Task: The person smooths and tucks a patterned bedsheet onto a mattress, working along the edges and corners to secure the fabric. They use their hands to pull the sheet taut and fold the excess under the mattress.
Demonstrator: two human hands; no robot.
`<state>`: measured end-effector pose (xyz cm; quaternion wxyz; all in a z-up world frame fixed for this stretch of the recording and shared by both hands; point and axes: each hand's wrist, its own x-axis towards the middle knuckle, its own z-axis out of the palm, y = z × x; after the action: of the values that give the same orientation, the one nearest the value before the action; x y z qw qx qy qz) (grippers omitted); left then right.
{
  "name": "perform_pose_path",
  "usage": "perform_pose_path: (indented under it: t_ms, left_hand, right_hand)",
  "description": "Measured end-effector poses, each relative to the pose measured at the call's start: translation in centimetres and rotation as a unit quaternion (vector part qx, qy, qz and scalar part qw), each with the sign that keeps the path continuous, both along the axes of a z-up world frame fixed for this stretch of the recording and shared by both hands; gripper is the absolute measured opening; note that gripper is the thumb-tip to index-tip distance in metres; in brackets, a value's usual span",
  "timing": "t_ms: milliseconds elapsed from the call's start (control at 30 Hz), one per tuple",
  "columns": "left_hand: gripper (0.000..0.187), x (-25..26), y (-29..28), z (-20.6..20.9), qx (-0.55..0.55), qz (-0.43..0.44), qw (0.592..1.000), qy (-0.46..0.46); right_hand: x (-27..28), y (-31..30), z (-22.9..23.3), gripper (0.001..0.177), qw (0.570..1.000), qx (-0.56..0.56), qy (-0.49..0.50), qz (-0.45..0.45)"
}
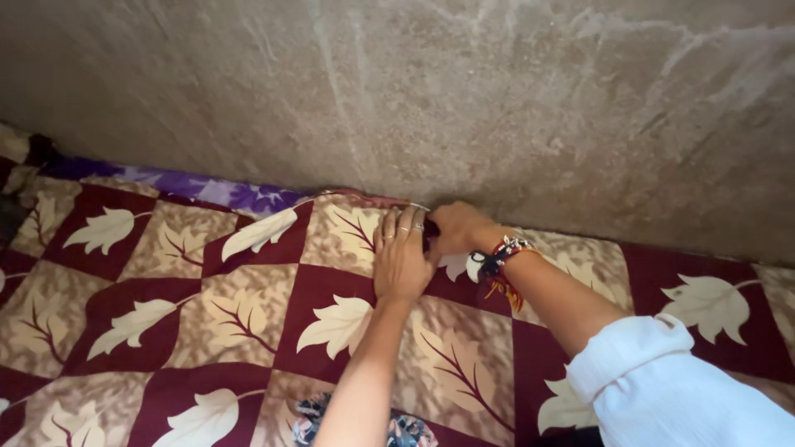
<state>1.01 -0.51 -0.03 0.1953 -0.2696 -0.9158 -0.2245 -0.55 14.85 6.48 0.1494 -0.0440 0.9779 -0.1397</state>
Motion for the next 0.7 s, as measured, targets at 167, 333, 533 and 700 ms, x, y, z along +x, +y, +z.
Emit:
perform_pose_path:
  t_ms: [167,333,533,700]
  left_hand:
    - [0.069,0.1,0.1,0.8,-0.024,0.014,0.999,-0.026]
    - [0.062,0.1,0.2,0.2,-0.022,0.026,0.999,-0.029]
    - [0.056,-1.1,1.1,-0.3,-0.056,0.044,0.997,-0.017]
    - [0.048,-2.1,2.5,-0.3,-0.113,0.054,0.992,-0.034]
  right_hand:
    - [-0.7,-0.1,0.1,0.054,0.999,0.037,0.012,0.008]
    - [-0.4,1.4,-2.1,0.054,0.999,-0.009,0.025,0.027]
    - [6.1,3.3,-5.4,0.07,0.928,-0.249,0.272,0.059]
    - [6.7,1.0,-3.5,0.05,0.959,-0.13,0.25,-0.022]
